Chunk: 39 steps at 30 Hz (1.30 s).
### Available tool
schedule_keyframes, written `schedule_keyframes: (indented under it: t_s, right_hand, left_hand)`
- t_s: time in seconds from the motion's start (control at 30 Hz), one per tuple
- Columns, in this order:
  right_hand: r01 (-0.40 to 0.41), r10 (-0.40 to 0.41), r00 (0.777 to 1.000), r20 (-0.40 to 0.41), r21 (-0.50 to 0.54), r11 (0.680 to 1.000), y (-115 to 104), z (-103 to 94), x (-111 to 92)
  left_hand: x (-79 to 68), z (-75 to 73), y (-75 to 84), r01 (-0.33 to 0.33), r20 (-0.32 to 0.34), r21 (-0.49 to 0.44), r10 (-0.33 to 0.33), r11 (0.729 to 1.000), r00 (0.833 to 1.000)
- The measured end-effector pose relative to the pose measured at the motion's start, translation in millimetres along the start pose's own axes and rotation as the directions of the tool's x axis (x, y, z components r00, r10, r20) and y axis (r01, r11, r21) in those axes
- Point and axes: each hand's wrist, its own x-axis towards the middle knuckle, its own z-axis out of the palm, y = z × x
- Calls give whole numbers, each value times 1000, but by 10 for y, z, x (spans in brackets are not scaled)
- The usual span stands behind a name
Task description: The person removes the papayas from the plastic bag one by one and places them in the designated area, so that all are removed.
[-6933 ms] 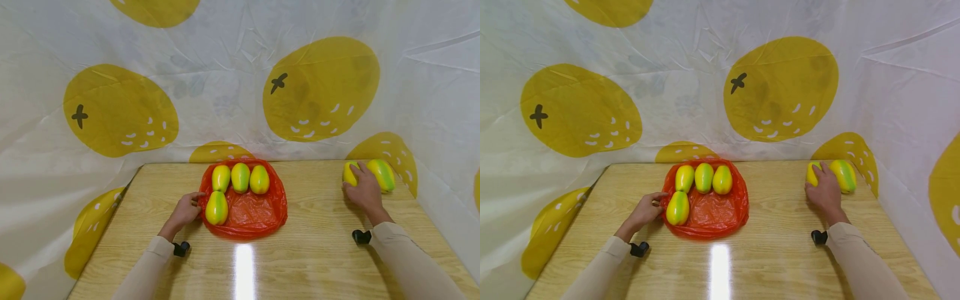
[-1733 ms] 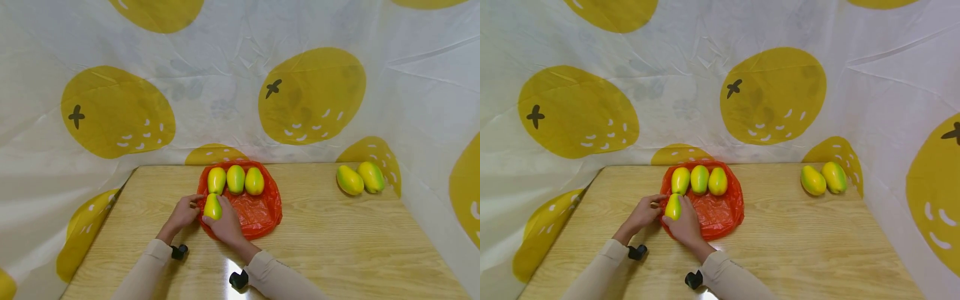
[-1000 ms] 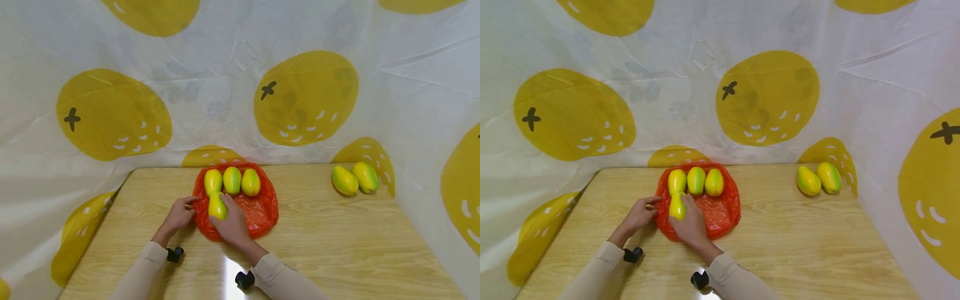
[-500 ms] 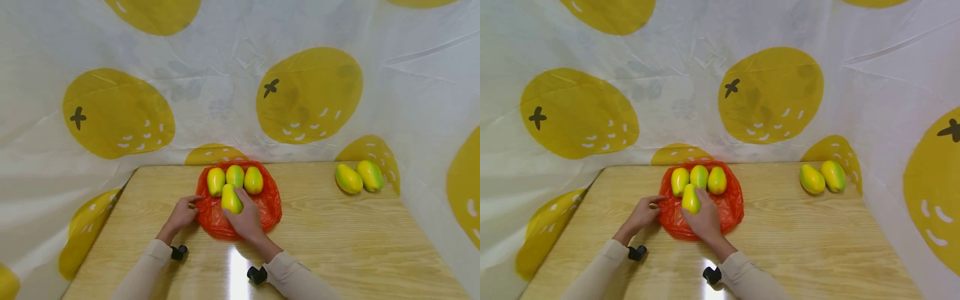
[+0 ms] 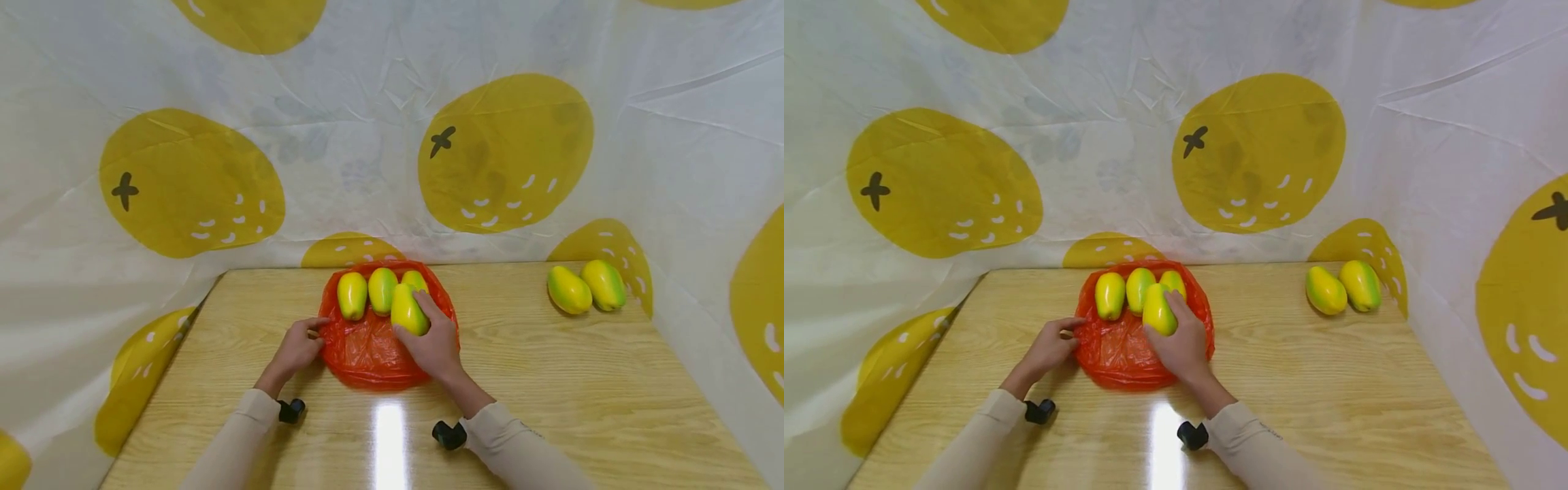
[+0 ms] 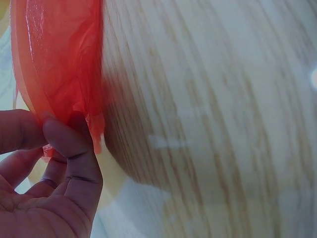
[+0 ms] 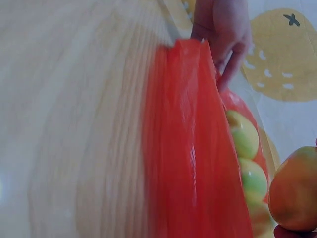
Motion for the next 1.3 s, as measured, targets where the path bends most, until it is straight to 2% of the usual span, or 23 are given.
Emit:
schedule_keyframes:
  t_s: [0.33,0.63,0.87,1.03,1.3]
  right_hand:
    - [-4,3,1000,-15,-24,1000,111,-327,136]
    - [-28,25,999,-28,-101,995,259,-524,220]
    - [-49,43,998,-51,-139,989,375,-677,303]
    - [-78,70,996,-53,-170,982,439,-788,342]
    - [-111,101,993,-58,-205,973,522,-911,374]
  left_hand:
    - [18,3,-12,12,4,7,-12,1000,1000]
    - [12,3,-8,17,-9,49,-17,999,1000]
    - [27,13,18,-9,-6,45,9,999,1000]
    - [26,21,22,6,-8,50,-5,999,1000]
    - [40,17,15,-29,-9,63,30,998,1000]
